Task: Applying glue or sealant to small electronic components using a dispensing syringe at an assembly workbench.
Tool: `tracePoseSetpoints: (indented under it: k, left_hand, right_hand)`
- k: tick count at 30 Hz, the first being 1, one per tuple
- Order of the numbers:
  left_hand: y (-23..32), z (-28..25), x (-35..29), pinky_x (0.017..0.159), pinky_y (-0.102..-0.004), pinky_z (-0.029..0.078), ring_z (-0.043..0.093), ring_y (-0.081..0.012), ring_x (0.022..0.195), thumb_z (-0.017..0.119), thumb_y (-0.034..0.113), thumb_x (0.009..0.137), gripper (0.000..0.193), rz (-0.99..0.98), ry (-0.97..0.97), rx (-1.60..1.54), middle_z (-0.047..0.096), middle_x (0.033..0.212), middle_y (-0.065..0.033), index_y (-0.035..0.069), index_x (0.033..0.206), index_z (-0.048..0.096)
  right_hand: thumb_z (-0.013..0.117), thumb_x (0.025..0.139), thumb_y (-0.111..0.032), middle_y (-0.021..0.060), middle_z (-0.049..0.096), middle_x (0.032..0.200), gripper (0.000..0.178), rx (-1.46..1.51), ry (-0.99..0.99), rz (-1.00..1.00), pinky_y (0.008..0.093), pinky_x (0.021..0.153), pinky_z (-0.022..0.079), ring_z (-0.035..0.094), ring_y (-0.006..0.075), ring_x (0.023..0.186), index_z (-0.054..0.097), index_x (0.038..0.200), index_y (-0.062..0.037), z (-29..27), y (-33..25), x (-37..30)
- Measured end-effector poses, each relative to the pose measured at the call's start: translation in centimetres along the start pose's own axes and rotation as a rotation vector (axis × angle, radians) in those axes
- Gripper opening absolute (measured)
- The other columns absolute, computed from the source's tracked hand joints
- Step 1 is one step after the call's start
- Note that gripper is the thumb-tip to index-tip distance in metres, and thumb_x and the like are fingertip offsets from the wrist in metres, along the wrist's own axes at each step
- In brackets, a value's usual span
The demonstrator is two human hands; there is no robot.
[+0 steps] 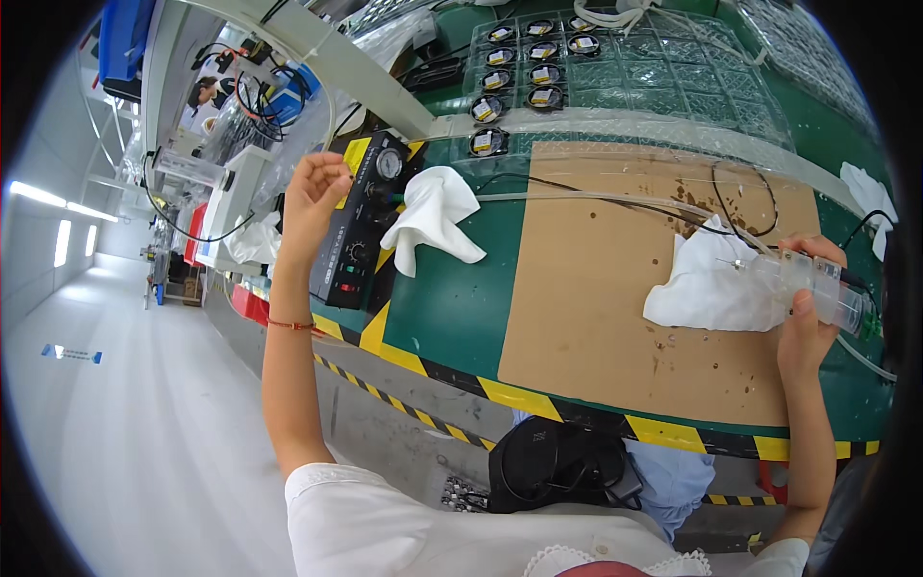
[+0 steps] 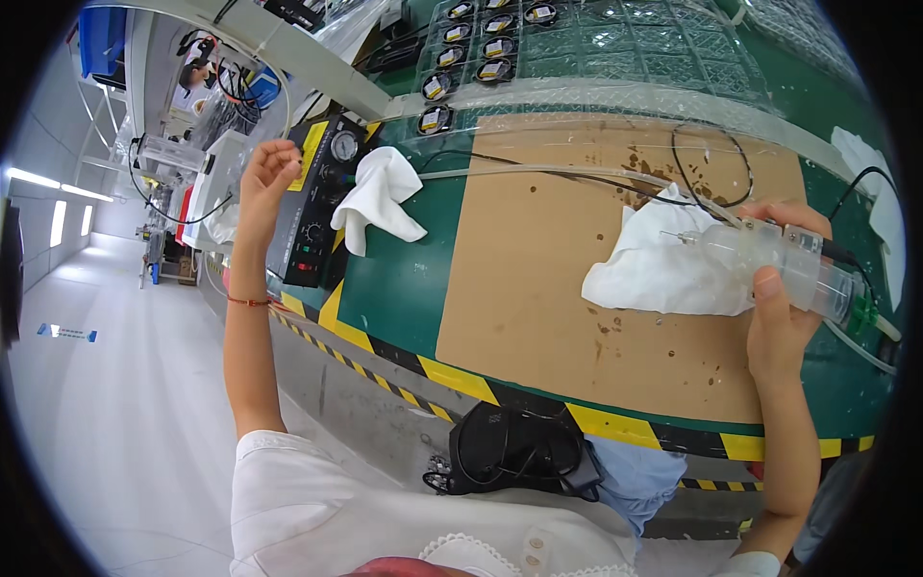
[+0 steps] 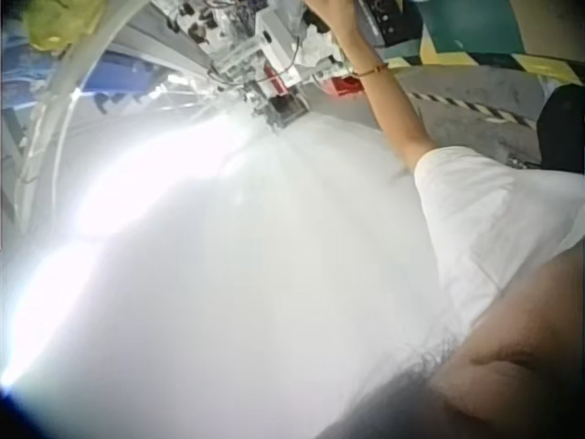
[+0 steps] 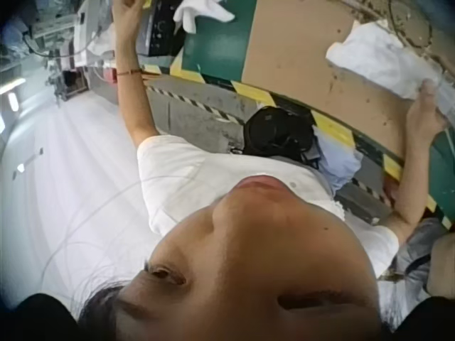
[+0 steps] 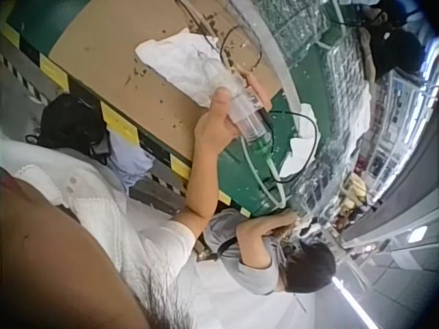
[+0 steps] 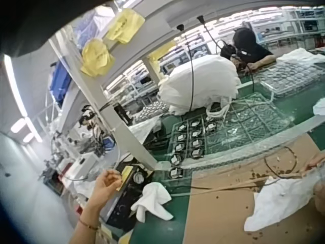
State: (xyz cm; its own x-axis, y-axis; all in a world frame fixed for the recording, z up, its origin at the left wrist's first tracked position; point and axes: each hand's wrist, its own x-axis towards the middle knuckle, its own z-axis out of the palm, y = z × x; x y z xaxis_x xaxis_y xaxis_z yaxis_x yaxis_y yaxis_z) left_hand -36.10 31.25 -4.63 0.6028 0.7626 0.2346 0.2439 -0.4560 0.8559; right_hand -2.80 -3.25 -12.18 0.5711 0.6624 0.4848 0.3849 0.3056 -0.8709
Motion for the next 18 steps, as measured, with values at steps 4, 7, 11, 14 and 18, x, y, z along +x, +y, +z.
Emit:
tracePoseSetpoints:
  k: [4,7,11,14,18]
  left_hand:
    - [-1.6,-0.9,-1.0,0.073,-0.0187,0.039,0.049,-0.008,0.078,0.053,0.0,0.076,0.023,-0.066,0.036,0.048,0.052,0.084,-0.0029,0.001,0.098,0.045]
    - [-2.7,-1.2,-1.3,0.073,-0.0185,0.039,0.049,-0.008,0.077,0.054,-0.001,0.076,0.022,-0.066,0.06,0.088,0.052,0.083,-0.0031,0.001,0.096,0.045]
    - [-3.3,-1.1,-1.3,0.072,-0.0184,0.04,0.05,-0.0078,0.075,0.054,-0.002,0.075,0.021,-0.035,0.086,0.14,0.053,0.082,-0.0035,0.001,0.095,0.045]
    - [-3.6,-1.1,-1.2,0.071,-0.0182,0.041,0.05,-0.0079,0.075,0.055,-0.002,0.075,0.021,-0.017,0.102,0.185,0.053,0.081,-0.004,0.001,0.094,0.045]
    - [-4.1,-1.1,-1.3,0.07,-0.018,0.041,0.051,-0.0081,0.074,0.055,-0.003,0.074,0.021,-0.004,0.132,0.153,0.053,0.081,-0.0045,0.001,0.092,0.045]
  right_hand:
    - [0.056,0.073,-0.032,0.0101,0.047,0.095,0.043,-0.014,-0.003,-0.002,0.0322,0.084,0.035,0.046,0.019,0.093,0.041,0.103,-0.0042,0.2,-0.1,0.0]
    - [0.056,0.073,-0.031,0.0102,0.047,0.096,0.043,-0.024,0.0,0.014,0.0317,0.084,0.035,0.045,0.0189,0.093,0.041,0.103,-0.0042,0.3,0.0,0.0]
    - [0.055,0.074,-0.032,0.0099,0.045,0.097,0.042,-0.015,-0.014,0.025,0.0305,0.087,0.031,0.043,0.0186,0.095,0.041,0.103,-0.0043,0.3,0.0,-0.1]
    - [0.055,0.074,-0.031,0.0099,0.045,0.097,0.042,-0.012,-0.014,0.022,0.0309,0.087,0.031,0.044,0.0188,0.095,0.041,0.103,-0.0043,0.2,0.0,-0.1]
    - [0.055,0.074,-0.031,0.0101,0.045,0.097,0.042,-0.034,-0.021,0.02,0.0315,0.087,0.031,0.044,0.0191,0.095,0.041,0.103,-0.0042,0.3,0.0,-0.1]
